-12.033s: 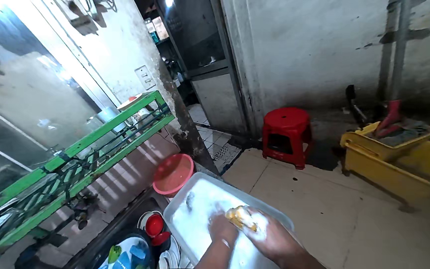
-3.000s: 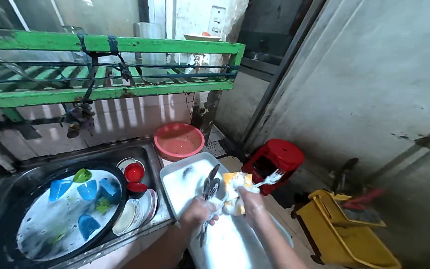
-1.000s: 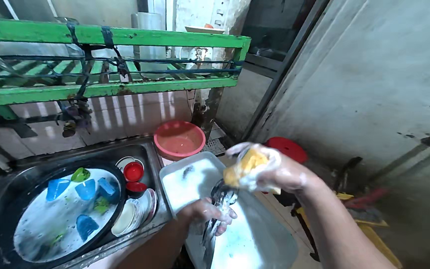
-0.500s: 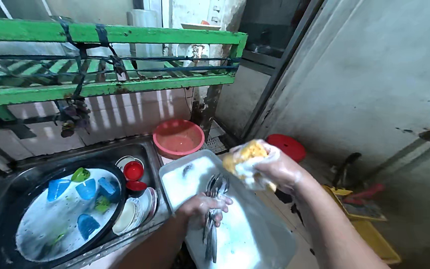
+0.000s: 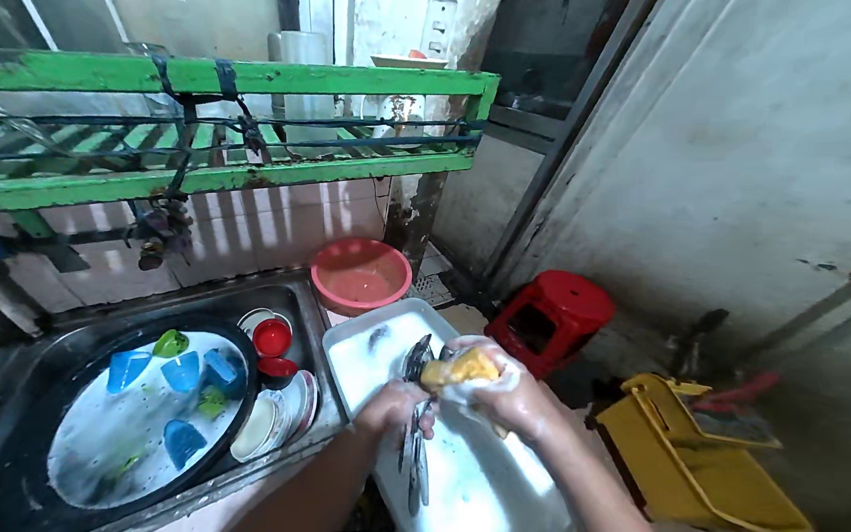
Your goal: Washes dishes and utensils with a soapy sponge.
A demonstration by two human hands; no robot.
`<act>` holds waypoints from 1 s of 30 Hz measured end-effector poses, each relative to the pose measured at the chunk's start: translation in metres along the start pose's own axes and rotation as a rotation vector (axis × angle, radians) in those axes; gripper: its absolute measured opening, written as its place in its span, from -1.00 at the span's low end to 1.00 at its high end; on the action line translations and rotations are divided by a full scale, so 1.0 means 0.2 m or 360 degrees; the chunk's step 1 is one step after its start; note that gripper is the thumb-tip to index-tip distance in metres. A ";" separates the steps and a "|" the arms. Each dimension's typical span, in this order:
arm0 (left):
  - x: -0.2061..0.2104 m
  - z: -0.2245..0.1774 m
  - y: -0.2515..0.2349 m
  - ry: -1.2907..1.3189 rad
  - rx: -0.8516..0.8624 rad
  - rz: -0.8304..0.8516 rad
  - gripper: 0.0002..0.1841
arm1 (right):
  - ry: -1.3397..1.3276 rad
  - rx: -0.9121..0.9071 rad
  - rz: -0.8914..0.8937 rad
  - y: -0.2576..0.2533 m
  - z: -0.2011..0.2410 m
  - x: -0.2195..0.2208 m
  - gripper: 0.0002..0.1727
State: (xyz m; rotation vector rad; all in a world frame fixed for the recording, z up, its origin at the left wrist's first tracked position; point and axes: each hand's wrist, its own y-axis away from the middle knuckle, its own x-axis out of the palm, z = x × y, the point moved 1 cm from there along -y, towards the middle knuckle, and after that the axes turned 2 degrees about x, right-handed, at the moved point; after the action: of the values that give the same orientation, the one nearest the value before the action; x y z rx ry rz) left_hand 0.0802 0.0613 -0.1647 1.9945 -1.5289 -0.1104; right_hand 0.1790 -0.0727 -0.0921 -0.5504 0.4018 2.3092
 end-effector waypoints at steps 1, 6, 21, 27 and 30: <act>0.00 0.00 0.01 -0.0036 -0.0024 -0.0024 -0.83 | 0.0108 -0.0108 0.0040 0.00 0.00 0.03 -0.50; 0.00 0.02 0.01 0.0115 0.0064 -0.0011 -0.79 | -0.0176 0.0250 -0.0060 -0.05 -0.01 0.07 -0.41; 0.06 0.06 0.02 0.0194 0.0284 -0.0387 -0.79 | 0.0269 0.0190 -0.0484 -0.13 -0.14 0.15 -0.49; 0.04 0.04 0.04 0.0266 0.0193 -0.0442 -0.94 | 0.0396 0.0204 -0.0249 -0.06 -0.12 0.26 -0.45; 0.04 0.05 0.03 0.0334 0.0165 -0.0398 -0.96 | 0.0392 0.0150 -0.0412 -0.18 -0.15 0.15 -0.53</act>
State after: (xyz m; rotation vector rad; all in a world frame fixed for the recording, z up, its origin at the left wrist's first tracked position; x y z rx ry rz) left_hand 0.0730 0.0480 -0.1673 2.1963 -1.1726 0.0770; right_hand 0.1936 -0.0429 -0.1378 -0.7946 0.5212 1.9713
